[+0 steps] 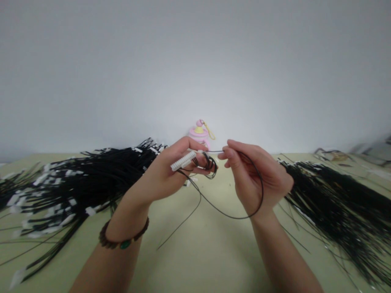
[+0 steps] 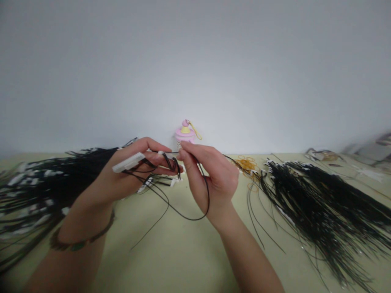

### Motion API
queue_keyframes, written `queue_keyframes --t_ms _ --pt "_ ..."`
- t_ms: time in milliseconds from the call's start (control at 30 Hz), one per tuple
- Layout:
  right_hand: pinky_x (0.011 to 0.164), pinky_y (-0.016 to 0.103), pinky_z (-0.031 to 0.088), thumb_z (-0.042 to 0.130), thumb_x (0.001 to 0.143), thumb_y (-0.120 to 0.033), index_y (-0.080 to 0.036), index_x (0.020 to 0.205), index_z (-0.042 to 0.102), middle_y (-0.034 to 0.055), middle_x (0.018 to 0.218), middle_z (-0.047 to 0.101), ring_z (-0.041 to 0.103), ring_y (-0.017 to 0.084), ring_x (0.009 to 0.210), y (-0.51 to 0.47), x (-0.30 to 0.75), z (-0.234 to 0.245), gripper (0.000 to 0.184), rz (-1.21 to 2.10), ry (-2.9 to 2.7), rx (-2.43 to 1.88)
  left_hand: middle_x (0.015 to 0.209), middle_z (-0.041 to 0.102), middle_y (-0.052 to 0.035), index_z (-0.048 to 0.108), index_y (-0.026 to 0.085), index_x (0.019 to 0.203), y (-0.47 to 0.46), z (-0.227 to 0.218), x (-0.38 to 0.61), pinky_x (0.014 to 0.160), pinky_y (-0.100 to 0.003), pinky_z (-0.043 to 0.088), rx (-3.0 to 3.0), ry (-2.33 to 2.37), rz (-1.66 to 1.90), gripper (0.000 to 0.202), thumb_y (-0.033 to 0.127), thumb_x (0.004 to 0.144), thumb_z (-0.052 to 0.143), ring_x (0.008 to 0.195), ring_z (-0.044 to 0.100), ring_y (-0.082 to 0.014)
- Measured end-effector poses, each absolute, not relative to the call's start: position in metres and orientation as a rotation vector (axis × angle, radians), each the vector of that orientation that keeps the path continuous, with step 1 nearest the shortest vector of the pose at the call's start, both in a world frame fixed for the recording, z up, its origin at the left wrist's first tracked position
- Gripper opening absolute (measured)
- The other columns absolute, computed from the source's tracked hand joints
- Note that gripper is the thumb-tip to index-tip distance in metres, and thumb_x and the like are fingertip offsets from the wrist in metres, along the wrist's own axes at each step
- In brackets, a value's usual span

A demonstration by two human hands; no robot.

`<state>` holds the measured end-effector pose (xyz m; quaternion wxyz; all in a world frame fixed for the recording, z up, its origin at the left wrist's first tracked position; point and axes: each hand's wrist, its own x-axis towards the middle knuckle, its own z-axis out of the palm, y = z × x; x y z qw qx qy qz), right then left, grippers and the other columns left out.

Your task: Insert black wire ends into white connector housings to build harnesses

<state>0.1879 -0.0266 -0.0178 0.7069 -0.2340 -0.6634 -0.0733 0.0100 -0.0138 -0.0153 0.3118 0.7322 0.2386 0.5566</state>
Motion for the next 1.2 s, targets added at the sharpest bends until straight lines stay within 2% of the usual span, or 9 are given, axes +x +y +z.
queue_keyframes --t_ms 100,167,333,500,700,833,1000,1200 --pt "0.072 0.023 0.06 0.067 0.082 -0.011 -0.019 0.101 0.071 0.0016 0.089 0.076 0.07 0.011 0.073 -0.026 0.188 -0.018 0.021 -0.191 -1.498 -0.553 0.091 0.068 -0.0076 0.061 0.016 0.103 -0.013 -0.013 0.008 0.076 -0.028 0.054 2.186 0.666 1.379 0.019 0.03 0.094 0.053 0.08 0.067 -0.016" --pt "0.074 0.023 0.059 0.065 0.084 -0.012 -0.017 0.099 0.072 0.0033 0.09 0.076 0.07 0.011 0.076 -0.024 0.188 -0.018 0.017 -0.214 -1.551 -0.586 0.089 0.068 -0.007 0.059 0.015 0.102 -0.011 -0.013 0.008 0.074 -0.026 0.054 2.21 0.668 1.386 0.018 0.03 0.095 0.051 0.078 0.067 -0.0151" --pt "0.078 0.023 0.057 0.06 0.087 -0.013 -0.017 0.089 0.071 0.0037 0.086 0.075 0.069 0.011 0.079 -0.01 0.185 -0.02 0.012 -0.233 -1.698 -0.577 0.09 0.069 -0.0064 0.059 0.018 0.105 0.0 -0.023 0.008 0.073 -0.029 0.056 2.096 0.675 1.369 0.02 0.033 0.091 0.057 0.079 0.067 -0.018" --pt "0.072 0.022 0.055 0.058 0.089 -0.014 -0.017 0.089 0.068 0.0032 0.082 0.073 0.067 0.01 0.075 0.0 0.182 -0.027 0.011 -0.226 -1.687 -0.537 0.097 0.069 -0.0077 0.061 0.02 0.105 0.009 -0.031 0.009 0.08 -0.033 0.057 2.029 0.687 1.335 0.023 0.037 0.089 0.059 0.085 0.067 -0.0206" --pt "0.07 0.023 0.053 0.056 0.089 -0.013 -0.016 0.085 0.066 0.0042 0.079 0.072 0.066 0.011 0.074 0.001 0.182 -0.028 0.011 -0.246 -1.69 -0.517 0.095 0.067 -0.0065 0.06 0.017 0.104 0.007 -0.029 0.013 0.075 -0.03 0.059 1.983 0.683 1.337 0.025 0.038 0.089 0.059 0.082 0.068 -0.0187" --pt "0.072 0.023 0.052 0.055 0.089 -0.013 -0.015 0.083 0.065 0.0062 0.081 0.071 0.064 0.011 0.074 0.001 0.184 -0.024 0.012 -0.235 -1.756 -0.523 0.088 0.067 -0.0049 0.058 0.018 0.104 0.005 -0.028 0.013 0.075 -0.028 0.057 2.062 0.769 1.329 0.024 0.037 0.091 0.056 0.079 0.067 -0.0173" --pt "0.074 0.024 0.051 0.053 0.09 -0.014 -0.015 0.081 0.064 0.0064 0.08 0.069 0.063 0.012 0.077 0.0 0.186 -0.023 0.014 -0.199 -1.812 -0.559 0.082 0.066 -0.0034 0.057 0.019 0.101 0.002 -0.025 0.016 0.071 -0.025 0.054 2.134 0.732 1.317 0.016 0.032 0.093 0.052 0.073 0.067 -0.0162" --pt "0.076 0.025 0.05 0.048 0.091 -0.013 -0.015 0.08 0.062 0.007 0.082 0.067 0.061 0.013 0.08 0.008 0.183 -0.031 0.017 -0.168 -1.864 -0.55 0.078 0.063 -0.0012 0.057 0.019 0.093 0.002 -0.022 0.016 0.063 -0.021 0.049 2.193 0.737 1.315 0.007 0.018 0.087 0.056 0.068 0.064 -0.0141"
